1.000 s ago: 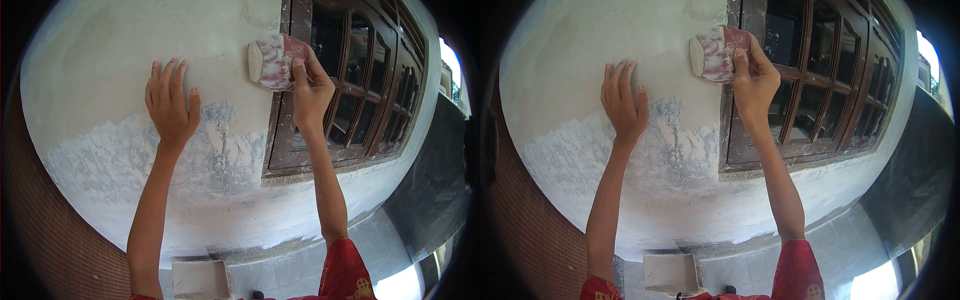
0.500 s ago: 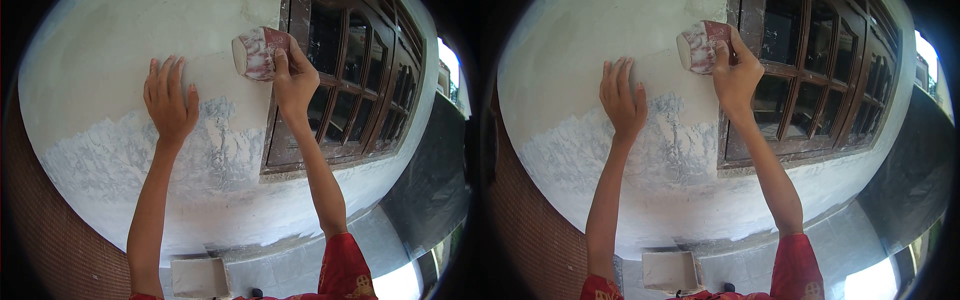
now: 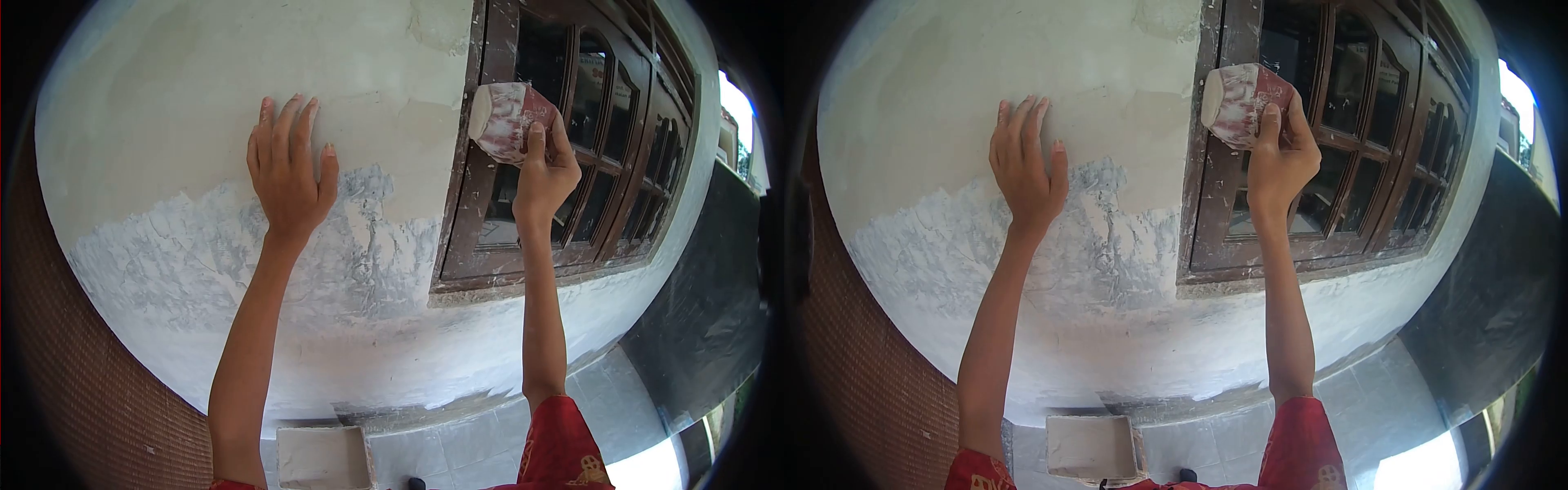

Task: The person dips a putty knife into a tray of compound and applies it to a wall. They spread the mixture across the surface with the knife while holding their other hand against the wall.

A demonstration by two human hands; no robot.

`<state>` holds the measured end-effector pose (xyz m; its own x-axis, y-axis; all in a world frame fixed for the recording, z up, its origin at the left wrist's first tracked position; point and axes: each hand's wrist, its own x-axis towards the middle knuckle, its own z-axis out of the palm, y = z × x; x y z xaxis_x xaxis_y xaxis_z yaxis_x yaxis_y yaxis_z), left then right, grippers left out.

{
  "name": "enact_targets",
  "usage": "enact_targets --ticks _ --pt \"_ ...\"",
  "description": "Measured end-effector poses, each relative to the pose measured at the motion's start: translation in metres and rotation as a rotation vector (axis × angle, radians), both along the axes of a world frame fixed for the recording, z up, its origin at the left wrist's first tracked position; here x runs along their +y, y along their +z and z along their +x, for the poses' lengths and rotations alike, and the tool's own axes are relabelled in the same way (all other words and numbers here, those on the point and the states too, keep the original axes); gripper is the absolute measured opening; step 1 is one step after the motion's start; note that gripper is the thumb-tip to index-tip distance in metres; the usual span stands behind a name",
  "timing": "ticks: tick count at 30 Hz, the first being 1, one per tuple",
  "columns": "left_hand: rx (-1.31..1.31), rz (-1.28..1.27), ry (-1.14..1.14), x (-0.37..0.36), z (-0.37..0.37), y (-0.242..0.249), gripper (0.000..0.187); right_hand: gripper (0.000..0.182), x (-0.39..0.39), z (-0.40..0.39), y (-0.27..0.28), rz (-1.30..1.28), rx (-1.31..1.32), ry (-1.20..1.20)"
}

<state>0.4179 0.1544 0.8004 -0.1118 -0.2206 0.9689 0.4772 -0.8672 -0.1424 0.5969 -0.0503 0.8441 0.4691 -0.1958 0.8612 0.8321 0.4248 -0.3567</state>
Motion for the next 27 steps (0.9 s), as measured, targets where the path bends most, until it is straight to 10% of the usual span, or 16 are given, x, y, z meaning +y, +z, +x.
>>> enact_targets --ticks 27 --pt "0.035 0.03 0.036 -0.002 0.002 -0.002 0.045 0.039 0.02 -0.021 -0.007 -0.078 -0.055 0.232"
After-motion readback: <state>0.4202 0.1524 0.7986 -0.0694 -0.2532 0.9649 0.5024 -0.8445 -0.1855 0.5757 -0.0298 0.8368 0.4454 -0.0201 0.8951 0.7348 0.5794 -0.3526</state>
